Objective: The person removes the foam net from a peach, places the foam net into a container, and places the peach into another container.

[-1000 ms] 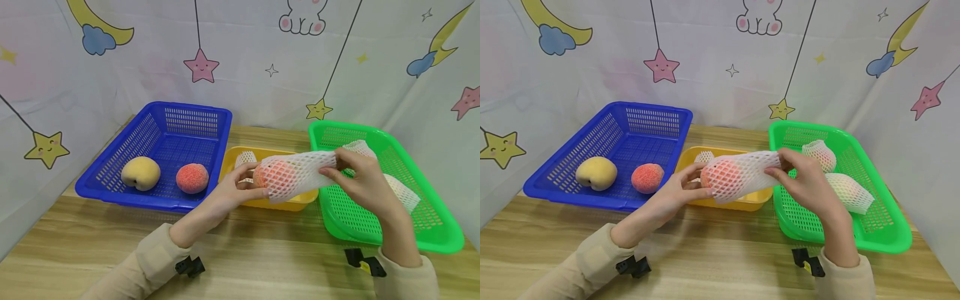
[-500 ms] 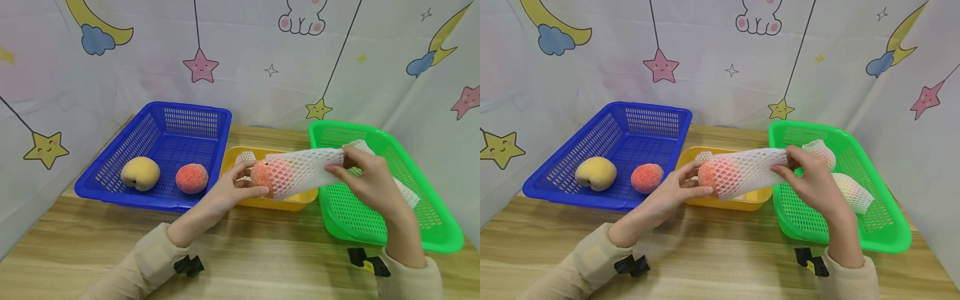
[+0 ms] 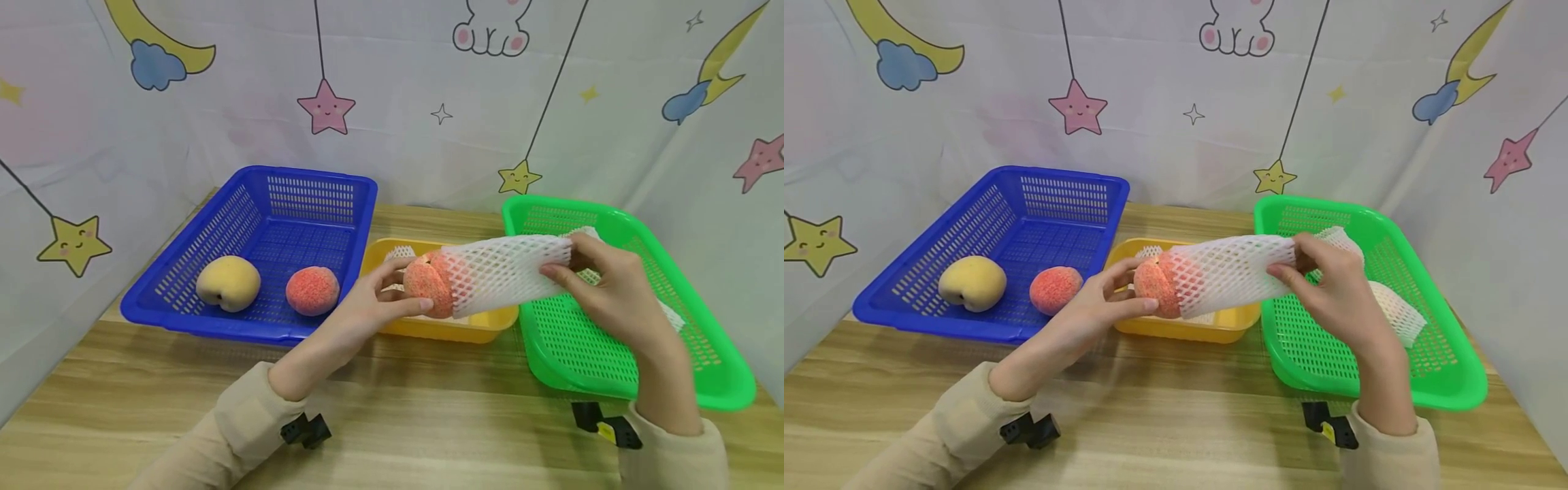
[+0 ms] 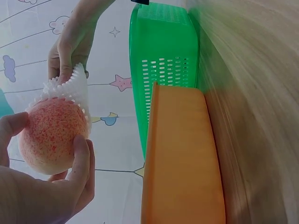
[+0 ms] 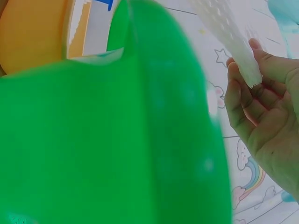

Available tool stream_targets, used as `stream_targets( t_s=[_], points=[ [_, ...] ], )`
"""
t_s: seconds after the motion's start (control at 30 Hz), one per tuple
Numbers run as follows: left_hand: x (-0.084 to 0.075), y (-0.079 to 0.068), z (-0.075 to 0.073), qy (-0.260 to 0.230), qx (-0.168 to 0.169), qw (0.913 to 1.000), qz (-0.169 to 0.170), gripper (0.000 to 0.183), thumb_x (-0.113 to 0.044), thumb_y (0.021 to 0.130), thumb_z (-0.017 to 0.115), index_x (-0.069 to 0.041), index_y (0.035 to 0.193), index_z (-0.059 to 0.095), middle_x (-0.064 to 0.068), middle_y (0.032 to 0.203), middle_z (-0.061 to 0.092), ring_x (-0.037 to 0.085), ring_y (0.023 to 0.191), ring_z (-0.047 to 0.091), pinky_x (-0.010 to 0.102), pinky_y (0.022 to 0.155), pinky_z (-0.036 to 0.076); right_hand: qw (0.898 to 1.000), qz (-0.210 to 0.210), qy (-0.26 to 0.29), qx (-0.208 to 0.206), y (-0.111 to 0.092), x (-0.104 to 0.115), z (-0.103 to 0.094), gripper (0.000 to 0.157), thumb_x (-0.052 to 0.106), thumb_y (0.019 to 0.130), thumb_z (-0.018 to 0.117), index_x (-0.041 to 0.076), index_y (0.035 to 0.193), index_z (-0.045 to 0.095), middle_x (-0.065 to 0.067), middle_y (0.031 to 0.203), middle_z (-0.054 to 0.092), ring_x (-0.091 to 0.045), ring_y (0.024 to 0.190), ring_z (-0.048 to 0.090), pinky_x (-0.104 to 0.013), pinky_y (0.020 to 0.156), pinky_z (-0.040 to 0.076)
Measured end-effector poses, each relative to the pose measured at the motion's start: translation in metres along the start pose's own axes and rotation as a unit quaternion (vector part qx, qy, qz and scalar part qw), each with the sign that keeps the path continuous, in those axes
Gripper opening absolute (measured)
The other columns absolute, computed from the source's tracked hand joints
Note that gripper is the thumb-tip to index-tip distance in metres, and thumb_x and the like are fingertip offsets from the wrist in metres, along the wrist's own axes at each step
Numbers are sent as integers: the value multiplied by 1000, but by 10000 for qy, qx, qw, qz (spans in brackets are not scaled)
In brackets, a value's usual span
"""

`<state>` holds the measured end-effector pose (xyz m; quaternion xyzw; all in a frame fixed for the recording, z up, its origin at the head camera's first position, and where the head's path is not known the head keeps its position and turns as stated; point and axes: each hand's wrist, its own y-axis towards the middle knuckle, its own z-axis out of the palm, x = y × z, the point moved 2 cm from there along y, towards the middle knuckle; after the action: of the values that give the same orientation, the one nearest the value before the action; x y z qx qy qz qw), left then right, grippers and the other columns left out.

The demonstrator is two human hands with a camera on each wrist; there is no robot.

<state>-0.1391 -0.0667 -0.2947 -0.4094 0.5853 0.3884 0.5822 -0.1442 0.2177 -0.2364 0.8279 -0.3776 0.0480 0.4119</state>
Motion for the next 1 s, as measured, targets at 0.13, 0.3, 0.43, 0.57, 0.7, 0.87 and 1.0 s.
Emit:
stream_targets(
  t_s=[0.13,0.3,0.43,0.57,0.7,0.87,1.0],
  points=[
    [-1,0,-2,-15,-50,10000,67,52,-14,85,69,-24,132,52,8,124,58,20,107,62,32,92,48,9999,-28,-103,-84,1,-2,-1,15,-5,77,74,0,86,63,1,80,65,13,77,59,-6,69,47],
    [-4,0,-7,-73,-179,9997,127,54,-14,85,68,-18,135,49,11,125,59,20,106,61,32,90,49,9996,85,-226,-131,0,-4,-3,12,-1,80,72,1,88,63,1,80,65,13,76,58,-6,68,46],
    [-7,0,-12,-231,-215,9993,223,56,-13,86,66,-14,137,45,14,130,57,20,107,60,32,91,50,9992,210,-302,-169,0,-5,-4,9,0,83,70,1,89,63,2,81,65,12,76,57,-6,67,45],
    [-16,-2,-24,-322,-280,9986,303,57,-12,86,65,-14,138,43,13,134,56,19,113,58,34,94,49,9975,404,-509,-289,0,-6,-3,10,-3,82,68,0,90,63,-1,80,63,14,76,52,-6,64,42],
    [-30,-7,-44,-132,-492,9982,315,57,-15,86,65,-15,137,41,9,134,55,18,114,57,37,97,47,9926,542,-1069,-183,3,-5,4,9,-1,84,64,0,93,64,-10,82,66,4,75,52,-10,64,42],
    [-47,-18,-70,759,-907,9926,271,57,-21,87,67,-17,138,41,6,132,55,21,110,58,38,92,49,9810,633,-1823,180,5,-1,20,15,6,88,62,1,101,65,-14,92,69,-23,76,61,-36,62,47],
    [-58,-27,-82,1917,-1356,9719,177,60,-32,85,70,-17,137,43,5,131,55,25,109,55,38,88,47,9745,436,-2194,172,5,3,32,13,6,85,67,2,97,65,-11,86,69,-23,70,58,-36,57,45]
  ],
)
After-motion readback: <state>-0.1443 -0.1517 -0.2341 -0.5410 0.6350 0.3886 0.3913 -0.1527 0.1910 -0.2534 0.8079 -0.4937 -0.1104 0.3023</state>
